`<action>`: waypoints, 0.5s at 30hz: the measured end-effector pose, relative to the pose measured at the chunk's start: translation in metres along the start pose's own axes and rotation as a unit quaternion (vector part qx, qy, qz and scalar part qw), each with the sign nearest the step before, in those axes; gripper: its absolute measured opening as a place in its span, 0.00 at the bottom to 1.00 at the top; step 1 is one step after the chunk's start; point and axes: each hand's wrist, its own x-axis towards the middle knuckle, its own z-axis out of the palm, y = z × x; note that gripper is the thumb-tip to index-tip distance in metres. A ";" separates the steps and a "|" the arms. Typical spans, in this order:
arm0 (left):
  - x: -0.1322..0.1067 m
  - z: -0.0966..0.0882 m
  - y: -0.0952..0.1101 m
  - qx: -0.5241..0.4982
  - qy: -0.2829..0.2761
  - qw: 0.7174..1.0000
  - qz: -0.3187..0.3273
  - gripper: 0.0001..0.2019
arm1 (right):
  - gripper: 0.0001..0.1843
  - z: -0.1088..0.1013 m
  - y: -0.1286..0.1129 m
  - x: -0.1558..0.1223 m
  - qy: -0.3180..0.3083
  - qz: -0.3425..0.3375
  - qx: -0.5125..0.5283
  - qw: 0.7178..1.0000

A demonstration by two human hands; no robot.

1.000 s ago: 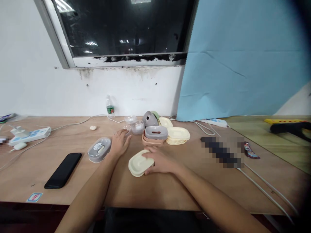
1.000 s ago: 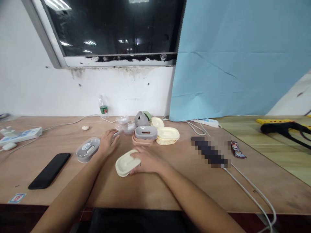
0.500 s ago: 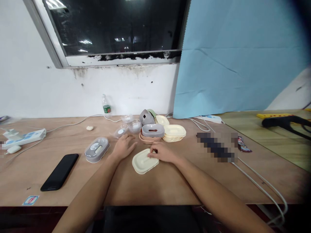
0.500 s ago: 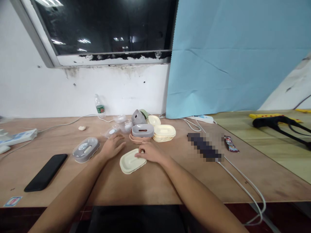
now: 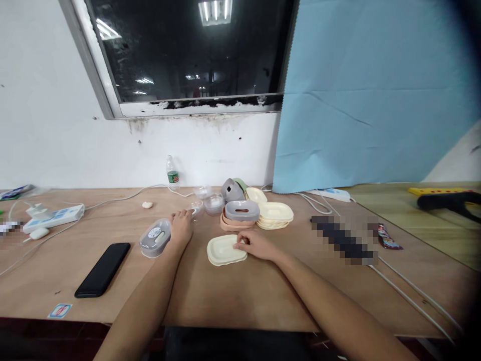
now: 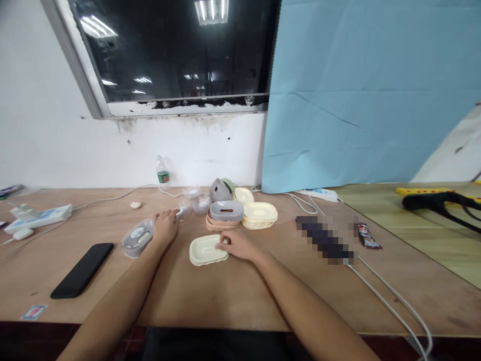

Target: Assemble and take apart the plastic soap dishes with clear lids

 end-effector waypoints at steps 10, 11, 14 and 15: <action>-0.008 -0.021 0.009 -0.235 0.158 0.956 0.078 0.17 | 0.27 -0.001 -0.003 -0.001 0.040 0.000 0.043 0.998; -0.008 -0.022 0.011 -0.259 0.171 0.947 0.081 0.18 | 0.28 -0.001 -0.004 -0.001 0.051 0.006 0.055 0.997; -0.010 -0.022 0.019 -0.352 0.178 0.916 0.077 0.19 | 0.31 0.001 -0.006 0.000 0.086 0.013 0.114 0.990; -0.010 -0.021 0.023 -0.396 0.159 0.902 0.064 0.20 | 0.31 0.002 -0.006 0.001 0.095 0.014 0.141 0.985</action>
